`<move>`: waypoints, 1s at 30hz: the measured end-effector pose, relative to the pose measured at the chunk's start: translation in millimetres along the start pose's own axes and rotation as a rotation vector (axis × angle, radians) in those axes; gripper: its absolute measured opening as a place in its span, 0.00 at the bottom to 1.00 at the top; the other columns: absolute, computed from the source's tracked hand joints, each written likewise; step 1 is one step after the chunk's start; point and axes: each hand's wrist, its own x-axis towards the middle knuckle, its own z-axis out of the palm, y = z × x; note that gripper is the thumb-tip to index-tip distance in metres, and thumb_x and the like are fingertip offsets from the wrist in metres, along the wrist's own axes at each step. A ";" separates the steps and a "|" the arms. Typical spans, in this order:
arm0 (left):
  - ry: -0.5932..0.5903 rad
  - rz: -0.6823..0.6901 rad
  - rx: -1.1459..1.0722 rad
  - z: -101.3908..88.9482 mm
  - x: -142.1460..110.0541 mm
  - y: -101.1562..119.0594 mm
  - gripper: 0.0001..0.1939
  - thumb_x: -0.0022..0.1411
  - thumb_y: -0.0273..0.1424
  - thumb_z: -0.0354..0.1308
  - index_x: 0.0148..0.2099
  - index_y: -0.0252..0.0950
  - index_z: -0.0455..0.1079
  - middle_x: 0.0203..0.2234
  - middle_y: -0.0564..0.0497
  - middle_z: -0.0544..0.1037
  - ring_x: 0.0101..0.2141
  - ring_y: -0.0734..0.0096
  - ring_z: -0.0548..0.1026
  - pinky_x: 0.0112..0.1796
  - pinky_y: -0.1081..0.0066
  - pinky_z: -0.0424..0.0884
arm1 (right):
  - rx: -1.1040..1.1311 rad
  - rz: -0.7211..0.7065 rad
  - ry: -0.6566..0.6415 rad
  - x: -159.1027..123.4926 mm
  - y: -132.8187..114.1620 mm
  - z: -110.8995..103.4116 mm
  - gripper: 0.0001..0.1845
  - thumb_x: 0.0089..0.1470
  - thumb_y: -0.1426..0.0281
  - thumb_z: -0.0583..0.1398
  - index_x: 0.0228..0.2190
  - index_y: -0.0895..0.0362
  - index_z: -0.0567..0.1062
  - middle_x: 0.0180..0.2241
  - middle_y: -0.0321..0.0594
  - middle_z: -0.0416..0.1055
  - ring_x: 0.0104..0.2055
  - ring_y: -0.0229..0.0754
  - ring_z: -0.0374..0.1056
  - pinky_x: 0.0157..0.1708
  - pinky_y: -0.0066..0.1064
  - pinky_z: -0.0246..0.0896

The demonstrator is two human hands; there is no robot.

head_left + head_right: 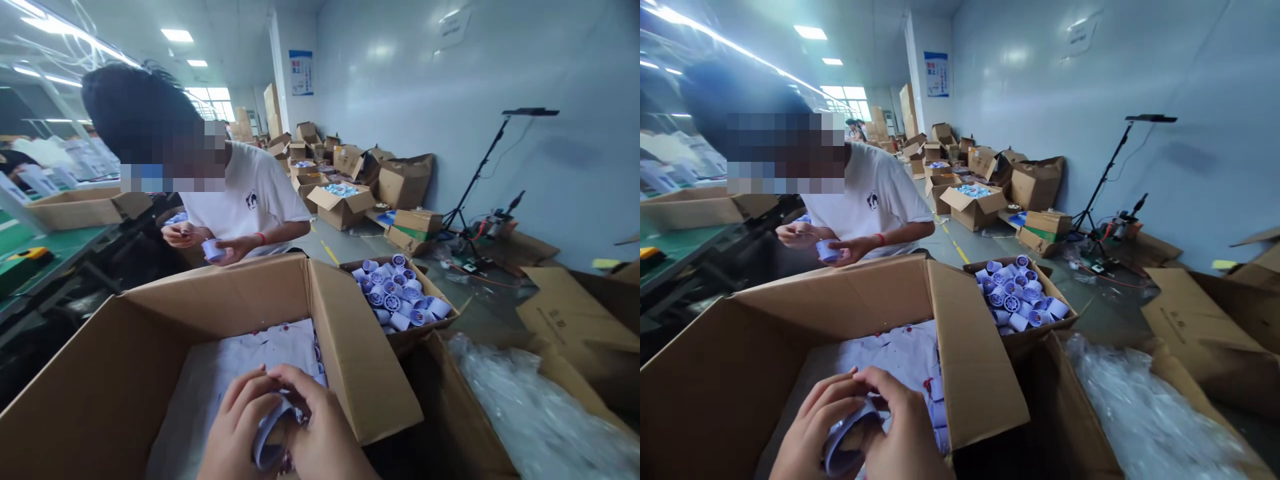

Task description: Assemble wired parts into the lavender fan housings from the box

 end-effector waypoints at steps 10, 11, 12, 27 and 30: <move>-0.199 0.045 -0.038 5.4 17.7 -3.5 0.15 0.50 0.22 0.52 0.41 0.40 0.67 0.35 0.49 0.78 0.38 0.63 0.76 0.37 0.67 0.76 | 0.321 0.085 0.075 6.8 18.6 -1.5 0.21 0.42 0.74 0.64 0.42 0.51 0.76 0.44 0.40 0.75 0.46 0.45 0.71 0.47 0.33 0.64; -0.200 0.042 -0.042 7.8 15.4 -5.6 0.15 0.50 0.23 0.53 0.42 0.40 0.66 0.36 0.49 0.78 0.38 0.62 0.75 0.37 0.66 0.75 | 0.317 0.077 0.092 7.7 19.4 -2.0 0.21 0.42 0.75 0.64 0.42 0.51 0.76 0.43 0.39 0.76 0.45 0.45 0.71 0.46 0.33 0.65; -0.203 0.045 -0.043 10.4 12.9 -7.6 0.15 0.50 0.23 0.53 0.42 0.40 0.66 0.36 0.48 0.78 0.38 0.61 0.75 0.37 0.66 0.75 | 0.313 0.071 0.109 8.6 20.3 -2.6 0.21 0.42 0.75 0.63 0.41 0.51 0.76 0.42 0.39 0.76 0.44 0.45 0.72 0.45 0.33 0.65; -0.736 -0.503 -0.219 59.4 32.7 -88.5 0.08 0.62 0.28 0.47 0.45 0.37 0.62 0.41 0.45 0.71 0.43 0.65 0.71 0.45 0.62 0.69 | 0.020 0.049 0.766 70.4 47.9 -149.3 0.28 0.35 0.59 0.66 0.42 0.53 0.73 0.45 0.42 0.73 0.47 0.47 0.68 0.49 0.40 0.62; -1.126 -0.630 -0.184 101.7 -21.6 -110.5 0.09 0.54 0.20 0.51 0.36 0.36 0.67 0.34 0.48 0.74 0.38 0.64 0.72 0.42 0.63 0.70 | -0.122 0.221 1.003 92.2 85.9 -215.6 0.33 0.33 0.58 0.65 0.43 0.57 0.71 0.45 0.47 0.70 0.42 0.49 0.69 0.43 0.43 0.66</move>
